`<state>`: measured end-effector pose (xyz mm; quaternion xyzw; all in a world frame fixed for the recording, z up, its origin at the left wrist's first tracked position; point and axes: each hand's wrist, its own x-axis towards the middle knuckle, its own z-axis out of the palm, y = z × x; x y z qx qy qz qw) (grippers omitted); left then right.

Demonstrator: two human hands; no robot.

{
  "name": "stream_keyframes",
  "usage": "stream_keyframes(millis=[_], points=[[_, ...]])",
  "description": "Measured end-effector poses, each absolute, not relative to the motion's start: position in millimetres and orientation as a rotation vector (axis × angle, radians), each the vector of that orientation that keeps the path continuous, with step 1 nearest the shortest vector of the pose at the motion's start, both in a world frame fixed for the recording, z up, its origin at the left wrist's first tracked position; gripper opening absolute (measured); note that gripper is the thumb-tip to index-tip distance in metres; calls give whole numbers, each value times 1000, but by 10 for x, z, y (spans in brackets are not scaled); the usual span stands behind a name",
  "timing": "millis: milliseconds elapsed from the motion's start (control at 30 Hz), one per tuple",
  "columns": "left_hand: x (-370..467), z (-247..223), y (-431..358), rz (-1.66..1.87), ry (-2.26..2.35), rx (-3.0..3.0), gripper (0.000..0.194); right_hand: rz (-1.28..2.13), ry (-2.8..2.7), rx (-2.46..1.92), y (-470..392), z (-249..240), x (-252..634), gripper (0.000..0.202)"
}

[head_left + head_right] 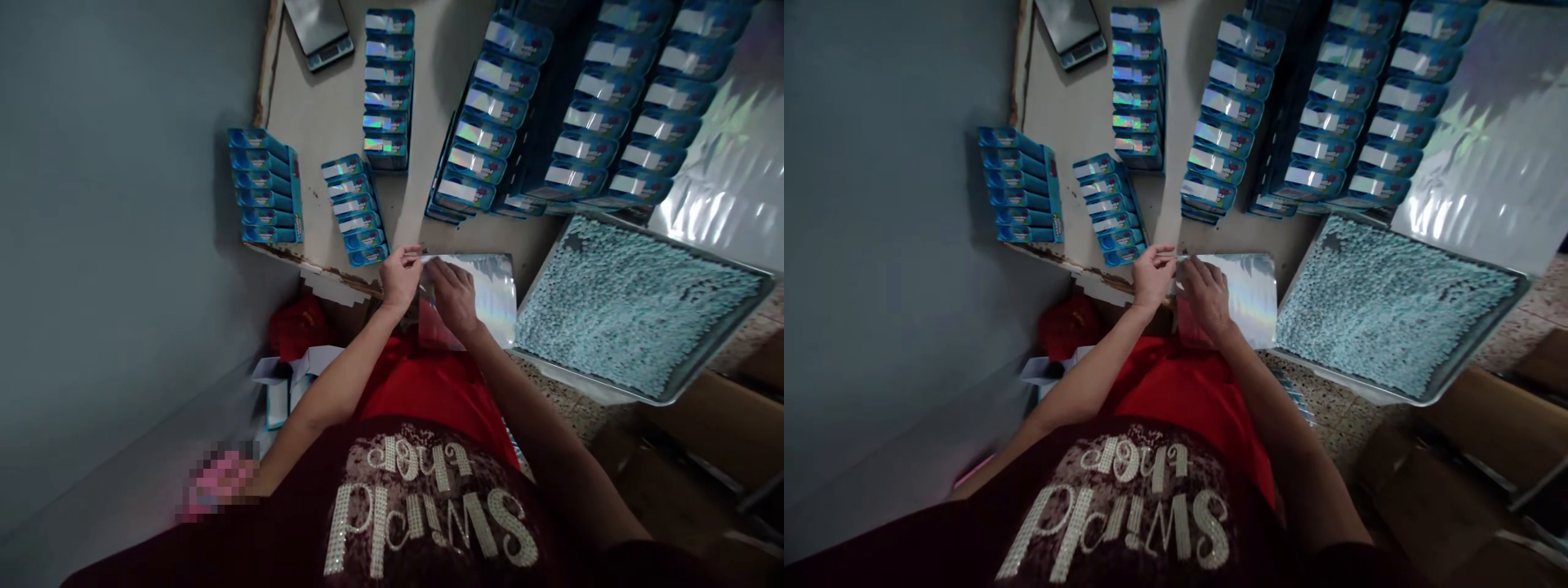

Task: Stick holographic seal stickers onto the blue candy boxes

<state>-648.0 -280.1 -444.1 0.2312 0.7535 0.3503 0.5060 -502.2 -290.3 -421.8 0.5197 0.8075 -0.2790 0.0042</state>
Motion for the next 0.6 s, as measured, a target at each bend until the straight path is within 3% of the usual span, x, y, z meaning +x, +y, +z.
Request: stream_keyframes(millis=[367,600], points=[[-6449,-4366,-2770,834,1860,565,25,-924,2461,1574,-2875,-4311,-5170,63],[-6476,-4412,-2762,778,1872,662,29,-844,2485,1614,-2937,-4255,-5031,45]])
